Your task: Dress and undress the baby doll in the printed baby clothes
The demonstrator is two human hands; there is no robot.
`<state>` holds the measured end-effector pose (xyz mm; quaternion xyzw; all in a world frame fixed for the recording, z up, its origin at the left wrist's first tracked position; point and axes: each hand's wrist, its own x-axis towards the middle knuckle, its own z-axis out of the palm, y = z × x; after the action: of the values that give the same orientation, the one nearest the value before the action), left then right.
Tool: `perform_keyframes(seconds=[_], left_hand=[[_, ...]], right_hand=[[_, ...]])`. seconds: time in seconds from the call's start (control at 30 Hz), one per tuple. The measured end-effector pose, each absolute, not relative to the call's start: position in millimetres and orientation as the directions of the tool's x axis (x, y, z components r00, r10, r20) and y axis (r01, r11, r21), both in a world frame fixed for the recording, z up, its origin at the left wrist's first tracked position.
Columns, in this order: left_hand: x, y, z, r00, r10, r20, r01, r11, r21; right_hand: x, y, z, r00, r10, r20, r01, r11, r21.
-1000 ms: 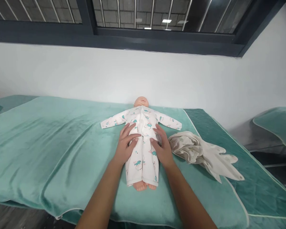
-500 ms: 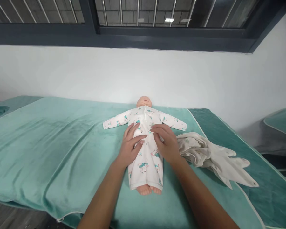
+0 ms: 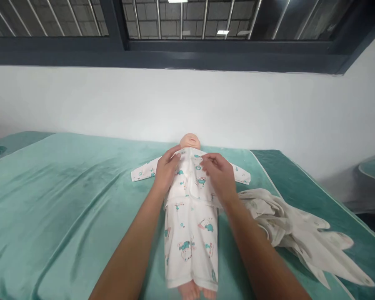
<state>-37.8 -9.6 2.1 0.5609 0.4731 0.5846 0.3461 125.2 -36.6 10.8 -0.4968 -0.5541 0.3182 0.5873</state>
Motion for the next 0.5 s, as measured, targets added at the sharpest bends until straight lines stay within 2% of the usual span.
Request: perform_keyframes(seconds=[0.07, 0.2, 0.4, 0.5], left_hand=[[-30.9, 18.2, 11.0, -0.118, 0.95, 0.29, 0.182, -0.266, 0.947], [-20.9, 52.7, 9.6, -0.068, 0.949, 0.306, 0.366, -0.262, 0.893], [-20.6, 58.2, -1.5, 0.01, 0.947, 0.32, 0.454, -0.289, 0.843], [-21.7, 57.7, 0.6, 0.016, 0.95, 0.311, 0.452, -0.284, 0.846]], right_hand=[[112.6, -0.9, 14.5, 0.246, 0.915, 0.321, 0.261, 0.257, -0.93], [108.0, 41.5, 4.1, 0.15, 0.931, 0.332, 0.458, 0.232, -0.858], [119.9, 42.1, -9.1, 0.106, 0.955, 0.277, 0.344, 0.227, -0.911], [117.6, 41.3, -8.0, 0.082, 0.951, 0.298, 0.341, 0.254, -0.905]])
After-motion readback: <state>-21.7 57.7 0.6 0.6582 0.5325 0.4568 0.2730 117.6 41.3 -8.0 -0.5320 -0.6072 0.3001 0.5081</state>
